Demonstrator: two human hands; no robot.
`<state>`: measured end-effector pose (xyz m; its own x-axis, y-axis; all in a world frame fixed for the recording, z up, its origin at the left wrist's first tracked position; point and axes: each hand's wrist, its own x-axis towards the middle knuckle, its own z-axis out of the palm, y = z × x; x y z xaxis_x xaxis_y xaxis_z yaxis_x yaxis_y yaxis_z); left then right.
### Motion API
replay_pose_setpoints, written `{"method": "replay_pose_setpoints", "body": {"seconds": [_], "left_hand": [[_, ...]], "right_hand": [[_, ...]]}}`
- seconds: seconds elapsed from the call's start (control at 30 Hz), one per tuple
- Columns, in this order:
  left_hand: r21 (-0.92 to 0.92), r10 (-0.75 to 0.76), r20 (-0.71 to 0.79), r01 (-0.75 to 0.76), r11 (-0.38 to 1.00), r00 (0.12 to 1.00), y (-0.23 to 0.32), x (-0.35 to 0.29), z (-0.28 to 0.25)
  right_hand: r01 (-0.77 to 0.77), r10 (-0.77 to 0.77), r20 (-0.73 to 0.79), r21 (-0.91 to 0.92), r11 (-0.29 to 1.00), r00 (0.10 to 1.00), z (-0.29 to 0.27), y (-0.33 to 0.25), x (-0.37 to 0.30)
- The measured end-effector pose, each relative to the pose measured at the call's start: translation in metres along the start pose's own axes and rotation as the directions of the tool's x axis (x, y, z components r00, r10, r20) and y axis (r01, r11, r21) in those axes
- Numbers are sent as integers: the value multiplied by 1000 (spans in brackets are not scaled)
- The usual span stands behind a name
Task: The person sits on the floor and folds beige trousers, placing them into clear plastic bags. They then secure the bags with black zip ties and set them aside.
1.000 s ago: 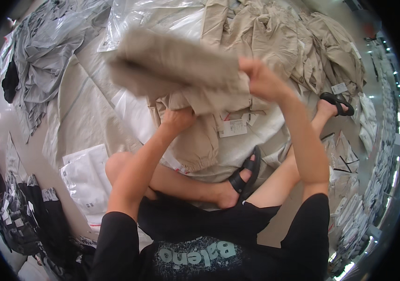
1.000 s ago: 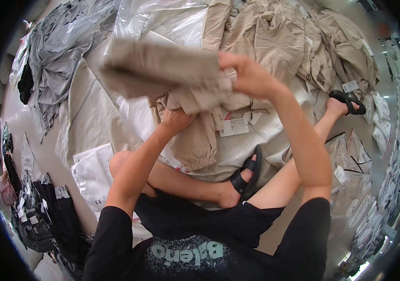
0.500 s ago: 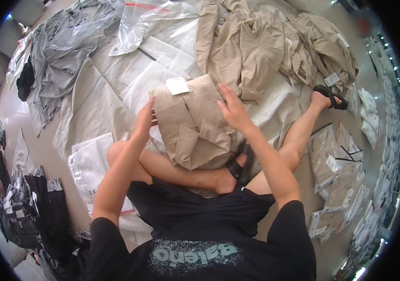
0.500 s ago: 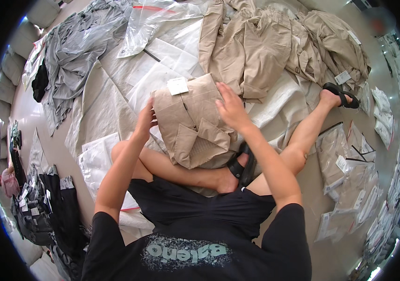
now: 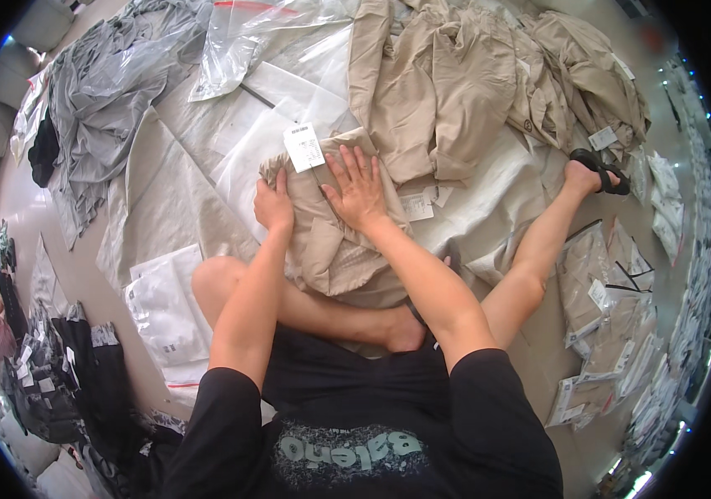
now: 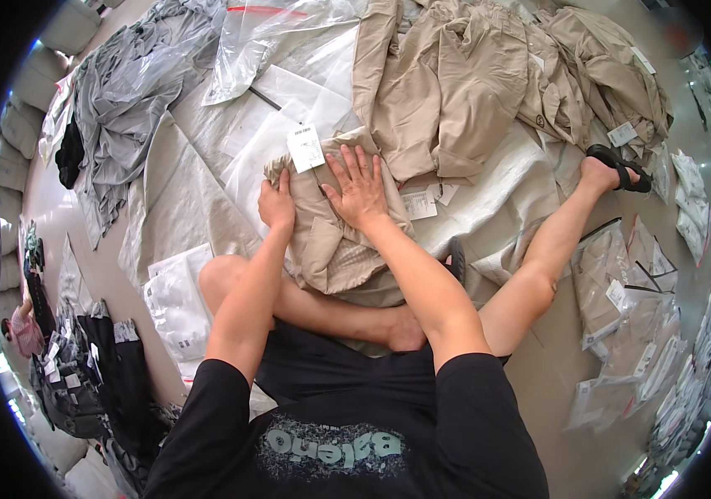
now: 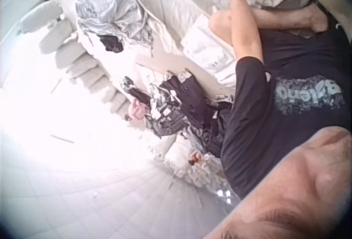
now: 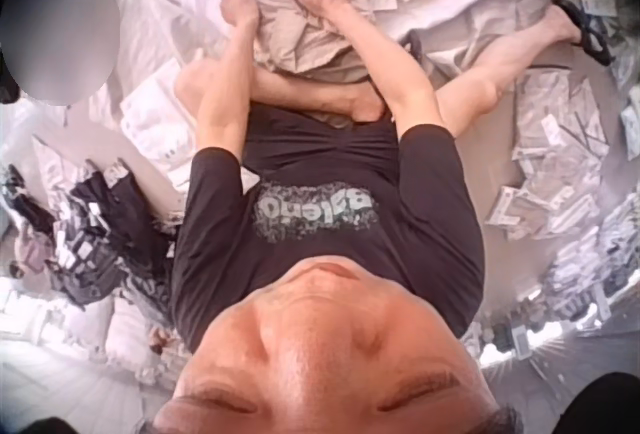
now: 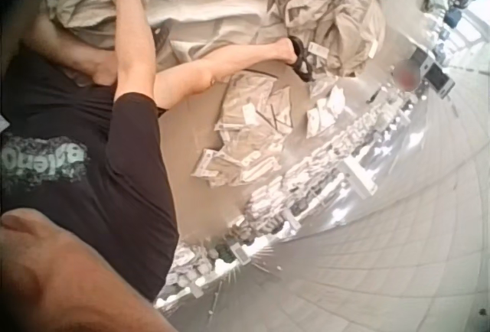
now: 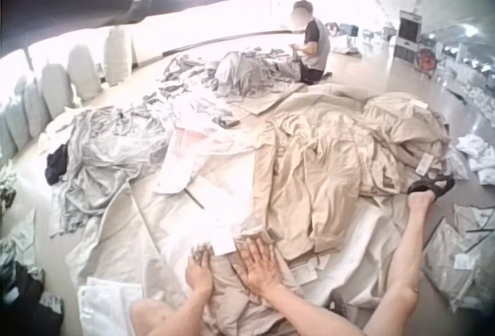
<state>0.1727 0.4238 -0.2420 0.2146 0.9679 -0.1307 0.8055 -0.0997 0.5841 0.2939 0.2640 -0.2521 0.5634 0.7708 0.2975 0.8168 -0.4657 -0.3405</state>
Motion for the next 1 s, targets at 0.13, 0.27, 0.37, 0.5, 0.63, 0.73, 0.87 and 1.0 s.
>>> {"method": "replay_pose_setpoints", "body": {"seconds": [0.13,0.27,0.37,0.5,0.63,0.73,0.87,1.0], "left_hand": [[-137,71,136,-53,989,988,-9,33,-6],[-292,-46,52,59,955,998,-18,17,-23],[-198,14,12,-11,980,1000,-28,-27,-25],[-278,-114,255,186,943,960,-57,-35,-29],[-300,-41,405,175,938,914,-44,-45,-49],[-447,112,182,-19,894,977,-67,-40,-17],[-611,-23,238,168,773,971,-60,-53,-21],[-649,-121,510,474,595,851,-63,-47,-36]], "right_hand": [[-62,60,61,30,998,996,0,1,14],[-314,289,197,107,943,937,-38,-45,64],[-436,421,126,130,891,898,-41,-62,86],[-492,474,163,460,739,865,-33,-69,89],[-345,466,176,887,306,867,-60,-70,51],[-475,454,364,866,156,813,-73,-75,11],[-295,338,-14,454,841,941,-71,-64,-28],[-445,453,-124,89,891,883,-87,-12,-46]]}}
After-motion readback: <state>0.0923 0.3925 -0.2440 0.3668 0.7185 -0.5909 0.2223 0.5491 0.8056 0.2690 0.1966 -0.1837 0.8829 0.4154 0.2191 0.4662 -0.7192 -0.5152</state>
